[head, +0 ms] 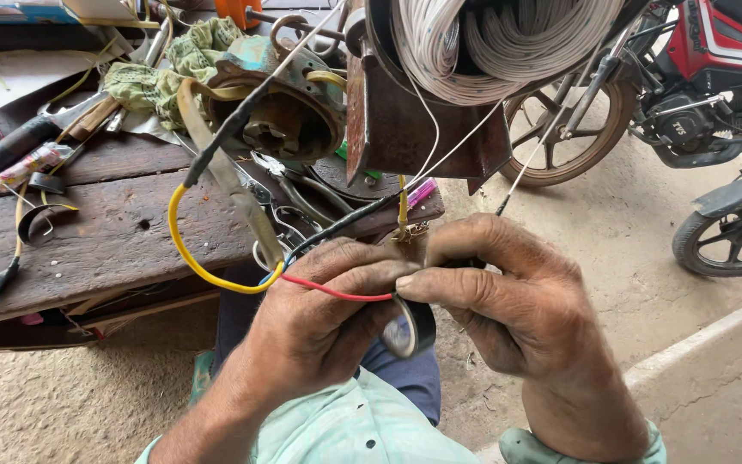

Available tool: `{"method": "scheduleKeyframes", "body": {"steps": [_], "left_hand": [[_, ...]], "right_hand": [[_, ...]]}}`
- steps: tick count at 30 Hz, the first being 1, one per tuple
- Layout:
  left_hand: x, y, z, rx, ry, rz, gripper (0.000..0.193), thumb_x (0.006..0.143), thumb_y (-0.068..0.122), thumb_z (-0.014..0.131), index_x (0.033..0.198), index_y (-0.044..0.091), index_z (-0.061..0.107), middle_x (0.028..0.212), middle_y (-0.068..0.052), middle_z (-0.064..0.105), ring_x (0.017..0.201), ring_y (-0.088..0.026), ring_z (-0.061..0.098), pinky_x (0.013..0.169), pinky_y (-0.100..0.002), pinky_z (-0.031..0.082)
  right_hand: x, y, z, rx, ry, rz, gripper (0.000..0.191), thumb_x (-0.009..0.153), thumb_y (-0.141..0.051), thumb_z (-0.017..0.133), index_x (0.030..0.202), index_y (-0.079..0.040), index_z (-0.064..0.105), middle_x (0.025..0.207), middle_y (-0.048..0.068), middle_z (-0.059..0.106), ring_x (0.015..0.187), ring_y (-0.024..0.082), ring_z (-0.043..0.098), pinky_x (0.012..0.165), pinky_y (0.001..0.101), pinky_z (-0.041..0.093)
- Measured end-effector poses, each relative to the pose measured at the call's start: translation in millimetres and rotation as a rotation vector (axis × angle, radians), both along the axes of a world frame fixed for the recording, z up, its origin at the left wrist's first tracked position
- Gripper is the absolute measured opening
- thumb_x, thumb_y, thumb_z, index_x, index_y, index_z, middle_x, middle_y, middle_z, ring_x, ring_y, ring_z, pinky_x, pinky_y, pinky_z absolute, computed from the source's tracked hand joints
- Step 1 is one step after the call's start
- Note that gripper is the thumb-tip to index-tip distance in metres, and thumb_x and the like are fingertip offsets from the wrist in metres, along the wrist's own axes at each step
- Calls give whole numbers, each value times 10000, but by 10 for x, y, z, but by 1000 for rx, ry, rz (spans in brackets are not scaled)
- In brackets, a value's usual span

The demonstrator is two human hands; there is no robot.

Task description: The person strips insulation from several colored wires using a knife, twists the exposed strands together, and wraps the connections with black electrical tape. The person handles multiple wires and repeatedly applies tape to insulate the joints.

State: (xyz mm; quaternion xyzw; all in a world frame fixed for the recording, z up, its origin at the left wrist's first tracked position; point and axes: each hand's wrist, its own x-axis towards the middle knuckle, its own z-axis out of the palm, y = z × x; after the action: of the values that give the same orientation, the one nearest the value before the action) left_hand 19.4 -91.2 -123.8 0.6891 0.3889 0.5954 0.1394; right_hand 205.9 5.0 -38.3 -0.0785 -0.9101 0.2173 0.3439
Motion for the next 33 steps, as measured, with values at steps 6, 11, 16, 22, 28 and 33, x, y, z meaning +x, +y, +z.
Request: {"method": "scheduleKeyframes", "body": {"steps": [6,11,16,22,28,33], "left_hand": [[177,-99,-231,-449,-839,-529,288,1035,214,704,1054,-73,691,910,-111,666,811,-170,611,704,-330,495],[355,-80,-210,-344,-940,-378,481,1100,335,595,1374,-59,560,1069,-100,624,979,-141,592,901,-315,515],[322,-153,153,-184,-816,-368,728,1070,253,623,1624,77,185,1667,-92,315,1547,-230,384,1314,-398,336],[17,-164,270,-200,-114,-101,560,905,34,630,1456,24,534,1472,-204,585,1420,-331,589,1192,-430,472],[-33,-113,-26,-86,-95,8,288,957,75,749,1227,26,660,1140,-126,697,1039,-248,720,904,-329,577],[89,-166,-124,-359,-728,-438,230,1040,191,652,978,-23,712,885,-83,682,785,-178,620,709,-303,499]], "right_hand": [[-13,80,-90,56,40,54,161,866,-90,786,1021,-68,746,924,59,642,803,165,648,648,296,514],[-119,79,-95,224,181,-35,274,856,-286,780,922,-30,706,818,53,610,688,177,636,577,320,498],[-172,-70,-94,255,113,-209,312,921,-328,759,771,-74,657,771,38,600,618,136,586,525,311,459],[-91,-129,62,169,-49,-203,243,880,-254,763,800,-47,662,821,61,638,674,152,642,574,326,530],[-90,-56,84,32,-54,-28,161,895,-131,741,1055,-112,743,917,57,643,802,149,646,658,291,526],[-113,-6,-8,84,41,32,178,882,-177,796,1034,-99,747,889,36,630,798,168,614,660,312,519]]}}
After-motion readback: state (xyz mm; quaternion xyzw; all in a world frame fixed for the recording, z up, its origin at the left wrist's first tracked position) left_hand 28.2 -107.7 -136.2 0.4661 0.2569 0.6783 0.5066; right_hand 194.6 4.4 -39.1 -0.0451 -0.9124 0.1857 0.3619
